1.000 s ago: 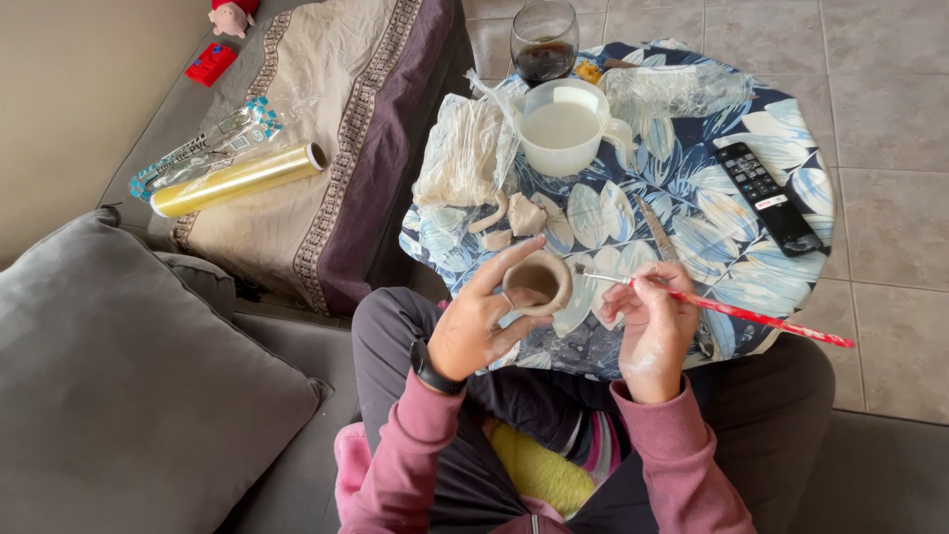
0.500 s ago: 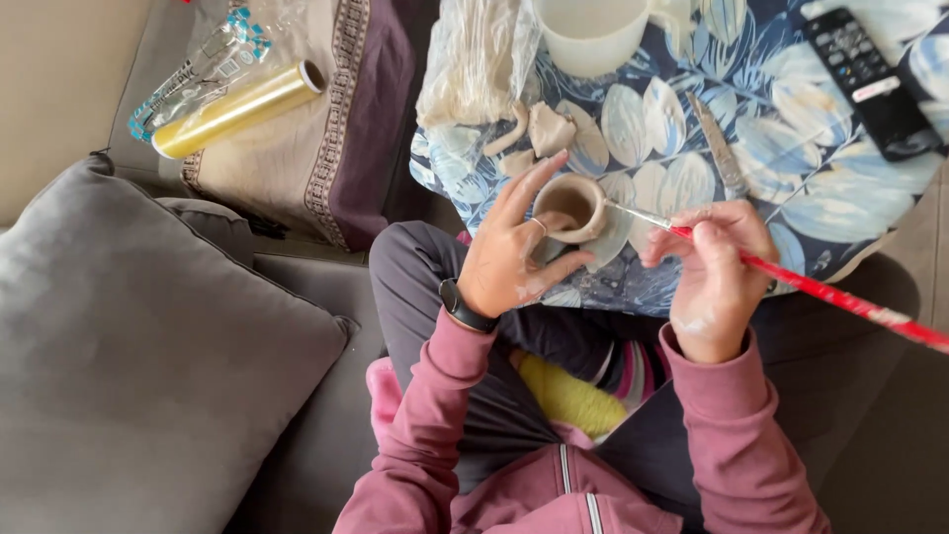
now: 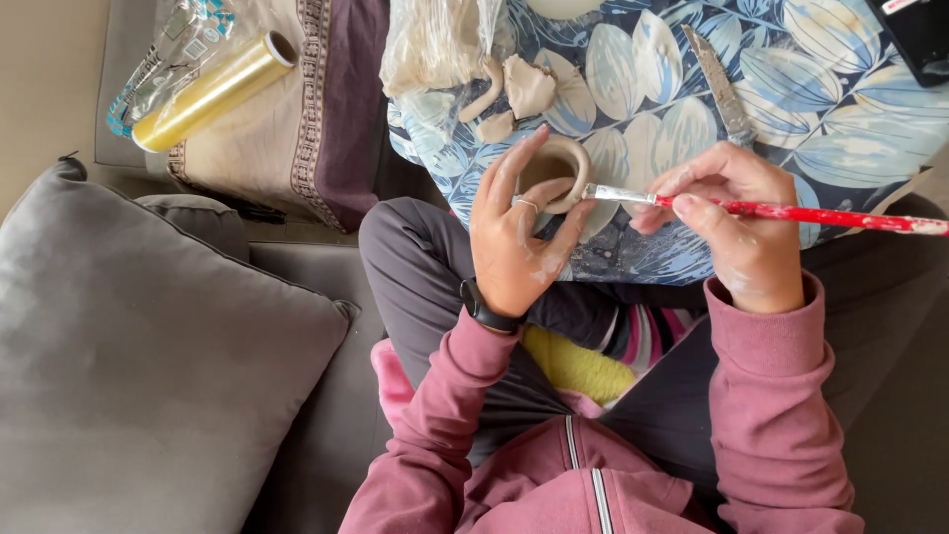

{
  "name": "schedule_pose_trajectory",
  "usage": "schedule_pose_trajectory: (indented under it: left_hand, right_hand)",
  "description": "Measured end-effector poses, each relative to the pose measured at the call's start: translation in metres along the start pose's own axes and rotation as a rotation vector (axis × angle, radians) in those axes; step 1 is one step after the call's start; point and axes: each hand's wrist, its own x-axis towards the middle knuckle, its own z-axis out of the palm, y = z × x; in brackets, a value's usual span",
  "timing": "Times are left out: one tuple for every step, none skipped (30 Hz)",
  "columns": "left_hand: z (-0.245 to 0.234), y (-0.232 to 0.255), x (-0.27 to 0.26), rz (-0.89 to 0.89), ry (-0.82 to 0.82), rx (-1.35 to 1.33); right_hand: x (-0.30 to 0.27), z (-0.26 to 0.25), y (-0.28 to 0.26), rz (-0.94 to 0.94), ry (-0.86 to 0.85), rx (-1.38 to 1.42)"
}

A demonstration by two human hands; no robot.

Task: Molding a small clay vessel and applying a liquid primer with a paintbrush.

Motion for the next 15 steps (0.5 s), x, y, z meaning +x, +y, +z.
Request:
schedule_pose_trajectory:
  left_hand:
    - [0.0003,0.0001,-0.0006,0.000,-0.004,-0.002]
    - [0.0003,0.0002,-0.0012,-0.010,-0.006,-0.007]
    - [-0.0001,0.0004,-0.0023,-0.022,-0.006,-0.011]
    - [0.0004,0.0013,-0.0025,-0.025,-0.009,-0.010]
    - [0.0005,0.0018,-0.0020,-0.018,-0.014,-0.017]
    - [0.0003,0.0025,-0.0015,-0.012,-0.019,-0.024]
    - [-0.0001,0.0018,-0.0017,-0.010,-0.020,-0.023]
    - [-0.0004,0.0010,-0.0019,-0.018,-0.027,-0.019]
    - [0.0000,0.0005,-0.0028,-0.028,-0.035,-0.016]
    - [-0.0008,-0.0006,-0.0026,-0.027,-0.037,-0.018]
    - [-0.0016,-0.0016,-0.0025,-0.036,-0.050,-0.044]
    - [-0.0023,-0.0028,-0.0024,-0.044,-0.064,-0.070]
    - [-0.0025,-0.0032,-0.0021,-0.045,-0.065,-0.070]
    - [-0.0027,-0.0038,-0.0018,-0.042,-0.071,-0.063]
    - [-0.0036,-0.0044,-0.0016,-0.039,-0.076,-0.054]
  right_hand:
    - [0.0004,-0.0006,-0.0011,0.002,0.004,0.000]
    - [0.0009,-0.0010,-0.0023,0.027,-0.001,-0.016]
    - [0.0015,-0.0012,-0.0031,0.054,-0.008,-0.030]
    - [0.0000,-0.0015,-0.0030,0.057,-0.007,-0.028]
    - [-0.0005,-0.0013,-0.0029,0.072,0.032,-0.025]
    - [-0.0011,-0.0009,-0.0030,0.087,0.070,-0.023]
    - [-0.0011,-0.0021,-0.0008,0.085,0.071,-0.021]
    - [-0.0011,-0.0033,0.0014,0.022,0.071,-0.016]
    - [-0.0018,-0.0051,0.0034,-0.039,0.073,-0.012]
    - [-0.0008,-0.0044,0.0031,-0.039,0.075,-0.013]
    - [0.0000,-0.0038,0.0026,-0.052,0.014,-0.010]
    - [0.0010,-0.0031,0.0023,-0.065,-0.046,-0.007]
    - [0.0010,-0.0035,0.0017,-0.064,-0.045,-0.007]
    - [0.0011,-0.0036,0.0012,-0.061,-0.050,-0.050]
    - [0.0013,-0.0033,0.0008,-0.058,-0.056,-0.092]
